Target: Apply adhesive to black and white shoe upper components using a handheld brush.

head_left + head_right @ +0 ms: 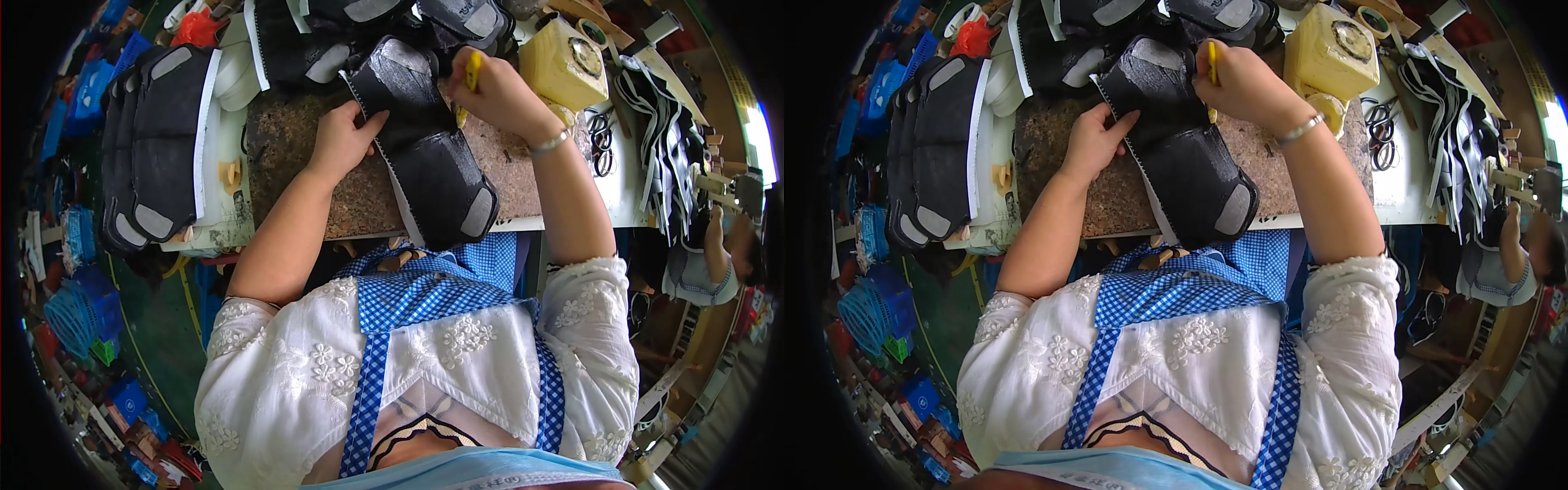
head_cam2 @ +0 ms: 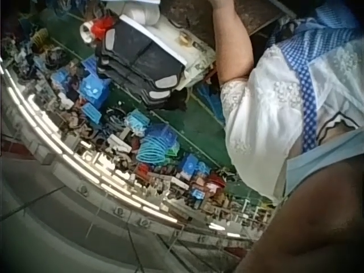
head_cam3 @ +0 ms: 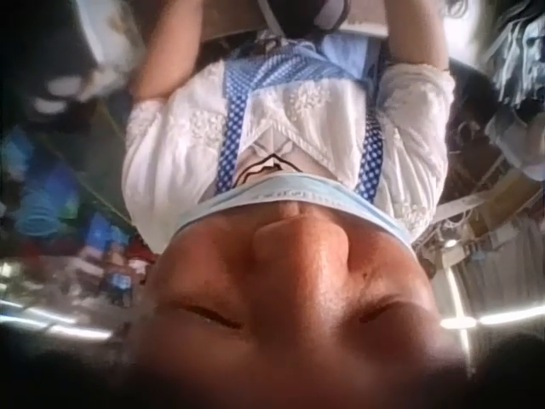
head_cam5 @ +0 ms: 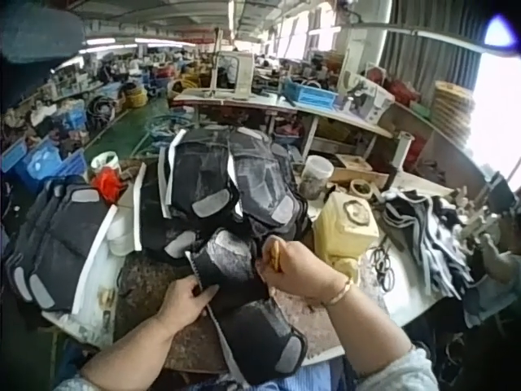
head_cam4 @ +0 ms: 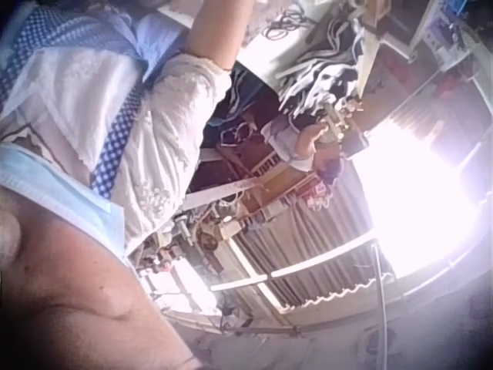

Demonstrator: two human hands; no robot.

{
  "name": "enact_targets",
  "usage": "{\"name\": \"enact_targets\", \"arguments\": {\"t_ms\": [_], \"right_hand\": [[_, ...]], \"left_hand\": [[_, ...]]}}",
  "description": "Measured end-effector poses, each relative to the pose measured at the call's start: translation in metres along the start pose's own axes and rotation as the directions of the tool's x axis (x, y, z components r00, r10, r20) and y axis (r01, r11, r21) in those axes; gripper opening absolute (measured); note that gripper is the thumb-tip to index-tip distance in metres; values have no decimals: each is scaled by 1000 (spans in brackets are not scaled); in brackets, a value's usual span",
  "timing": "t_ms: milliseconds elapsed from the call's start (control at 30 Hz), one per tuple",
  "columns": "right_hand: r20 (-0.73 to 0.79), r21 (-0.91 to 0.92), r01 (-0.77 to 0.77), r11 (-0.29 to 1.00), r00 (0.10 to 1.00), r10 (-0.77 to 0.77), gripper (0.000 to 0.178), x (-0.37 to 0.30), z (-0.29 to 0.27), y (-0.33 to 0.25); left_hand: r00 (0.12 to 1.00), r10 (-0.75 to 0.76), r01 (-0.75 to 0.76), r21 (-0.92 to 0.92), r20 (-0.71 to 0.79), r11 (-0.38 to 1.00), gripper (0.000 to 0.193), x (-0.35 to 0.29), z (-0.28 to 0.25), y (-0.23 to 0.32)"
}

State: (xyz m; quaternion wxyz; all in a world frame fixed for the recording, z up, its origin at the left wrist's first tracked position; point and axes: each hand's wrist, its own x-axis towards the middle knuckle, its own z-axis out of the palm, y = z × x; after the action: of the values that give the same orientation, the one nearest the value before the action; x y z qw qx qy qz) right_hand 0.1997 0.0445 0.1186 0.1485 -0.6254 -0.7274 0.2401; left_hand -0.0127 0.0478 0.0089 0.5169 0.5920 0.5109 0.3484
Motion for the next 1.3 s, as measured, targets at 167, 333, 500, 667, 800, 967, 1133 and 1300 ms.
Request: {"name": "enact_targets", "arguments": {"t_ms": [167, 333, 500, 667, 800, 967, 1133, 1300], "right_hand": [[118, 299, 481, 824, 838, -532, 19, -32, 23, -11], [-323, 142, 276, 950, 921, -219, 25, -42, 21, 13], [-183, 442, 39, 896, 982, 47, 28, -82, 47, 22], [32, 129, -307, 943, 952, 306, 43, -91, 38, 59], [-376, 243, -181, 953, 888, 264, 38, -89, 37, 66], [-308, 123, -217, 968, 919, 245, 27, -120, 35, 68], [-452, 239, 215, 947, 887, -88, 18, -132, 44, 74], [-564, 62, 49, 997, 826, -6, 21, -155, 51, 49]], "left_hand": [[999, 35, -35, -9, 28, 999, 26, 1, 0, 5], [997, 71, -69, 103, -19, 992, 23, -5, 3, 11], [996, 87, -86, 43, -31, 995, 23, -5, 5, 5], [995, 95, -95, -16, -11, 995, 21, -2, 5, 2], [995, 98, -98, -14, -13, 995, 22, -4, 5, 3], [996, 91, -92, -9, -16, 996, 21, -4, 6, 2], [994, 113, -113, -53, -9, 992, 20, -4, 6, 2], [987, 160, -160, -22, -15, 987, 21, -5, 6, 3]]}}
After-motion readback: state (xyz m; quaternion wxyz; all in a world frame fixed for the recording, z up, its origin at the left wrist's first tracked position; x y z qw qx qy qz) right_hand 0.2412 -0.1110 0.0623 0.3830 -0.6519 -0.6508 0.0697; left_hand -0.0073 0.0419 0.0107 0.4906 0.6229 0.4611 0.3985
